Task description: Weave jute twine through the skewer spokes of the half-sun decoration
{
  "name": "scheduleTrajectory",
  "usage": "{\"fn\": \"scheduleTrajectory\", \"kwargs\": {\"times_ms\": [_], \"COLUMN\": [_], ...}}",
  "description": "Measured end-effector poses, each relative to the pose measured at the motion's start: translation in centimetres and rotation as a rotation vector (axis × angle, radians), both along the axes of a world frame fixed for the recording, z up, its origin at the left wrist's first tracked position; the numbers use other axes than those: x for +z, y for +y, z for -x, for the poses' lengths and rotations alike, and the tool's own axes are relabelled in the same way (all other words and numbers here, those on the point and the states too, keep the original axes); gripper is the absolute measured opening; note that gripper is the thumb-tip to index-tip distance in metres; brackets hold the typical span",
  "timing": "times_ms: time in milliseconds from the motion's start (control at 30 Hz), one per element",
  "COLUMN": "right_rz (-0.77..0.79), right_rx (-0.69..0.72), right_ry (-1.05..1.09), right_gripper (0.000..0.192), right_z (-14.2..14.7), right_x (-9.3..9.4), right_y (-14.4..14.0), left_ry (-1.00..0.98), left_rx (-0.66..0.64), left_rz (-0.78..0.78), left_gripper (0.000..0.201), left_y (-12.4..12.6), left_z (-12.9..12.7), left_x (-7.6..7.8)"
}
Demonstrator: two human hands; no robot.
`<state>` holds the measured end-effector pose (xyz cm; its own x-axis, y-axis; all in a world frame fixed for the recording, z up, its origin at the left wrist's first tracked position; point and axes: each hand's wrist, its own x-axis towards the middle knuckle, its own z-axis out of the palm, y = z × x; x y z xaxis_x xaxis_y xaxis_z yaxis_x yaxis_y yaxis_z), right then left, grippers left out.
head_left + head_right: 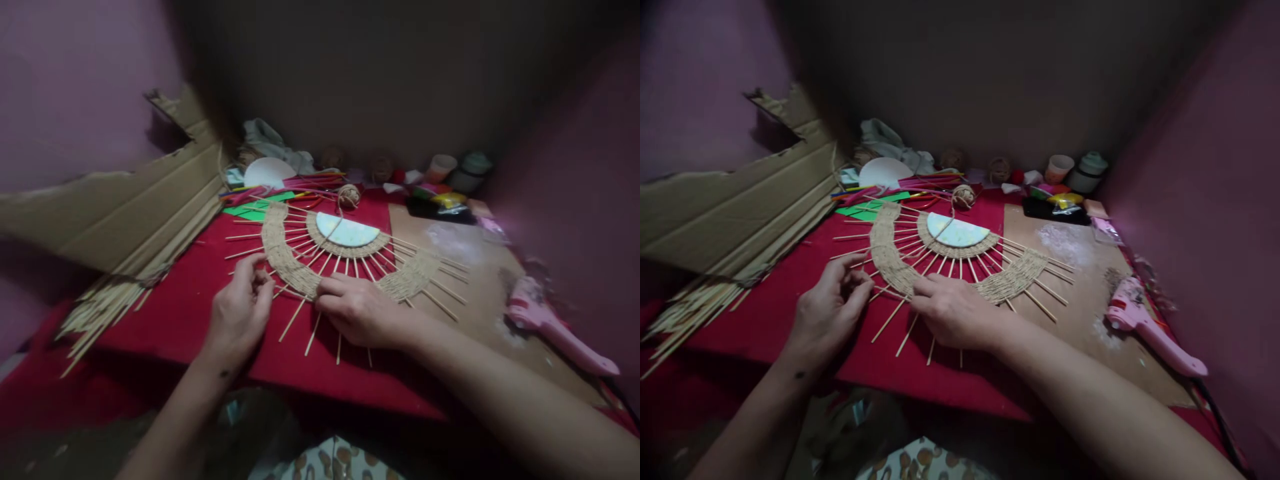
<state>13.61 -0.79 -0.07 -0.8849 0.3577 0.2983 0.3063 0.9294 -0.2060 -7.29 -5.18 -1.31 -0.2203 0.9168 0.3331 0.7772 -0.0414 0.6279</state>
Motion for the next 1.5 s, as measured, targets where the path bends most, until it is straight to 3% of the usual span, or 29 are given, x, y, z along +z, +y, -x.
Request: {"fn": "scheduleTrajectory", "kwargs": {"times_ms": [267, 467, 600, 767, 900, 1067, 1233, 1367, 1500], "right_rz": [0.347, 0.222, 0.261, 0.268, 0.262, 0.104, -0.149, -0.227, -0.233], "right_rx": [-0.113, -0.092, -0.08, -0.1, -0.023, 0.042, 0.012, 0.0, -0.023], "right_ry": [0.084, -0.058, -0.092, -0.01, 0.048, -0.073, -0.241, -0.336, -0.38], "right_gripper": [0.012, 0.018, 0.024, 0.023, 0.022, 0.014, 0.025, 0.031, 0.034], "right_z": [0.7, 2.6, 4.3, 6.1, 6.4, 6.1, 6.7, 7.0, 7.0], "right_x": [1.6, 2.7, 2.7, 1.7, 0.4, 0.2, 0.5, 0.8, 1.1], "right_y": [1.2, 3.2, 3.9, 4.1, 4.1, 3.7, 3.0, 2.2, 2.0], "left_ry": [-0.024, -0.017, -0.023, -0.033, -0.071, -0.233, -0.509, -0.445, -0.256], "left_rx": [-0.043, -0.051, -0.054, -0.059, -0.057, -0.016, 0.016, 0.087, 0.081], "left_rz": [-0.032, -0.039, -0.048, -0.05, -0.038, -0.004, -0.043, -0.052, 0.07], "left_gripper": [0.042, 0.043, 0.043, 0.044, 0.047, 0.037, 0.03, 0.03, 0.034], "left_y": [0.0, 0.0, 0.1, 0.1, 0.1, -0.1, -0.2, -0.9, -2.4], "left_z": [0.0, 0.0, 0.0, 0.1, 0.0, -0.1, 0.4, 1.4, 2.2], "left_x": [-0.3, -0.4, -0.5, -0.8, -0.7, -0.2, 0.2, 0.0, -0.1]}}
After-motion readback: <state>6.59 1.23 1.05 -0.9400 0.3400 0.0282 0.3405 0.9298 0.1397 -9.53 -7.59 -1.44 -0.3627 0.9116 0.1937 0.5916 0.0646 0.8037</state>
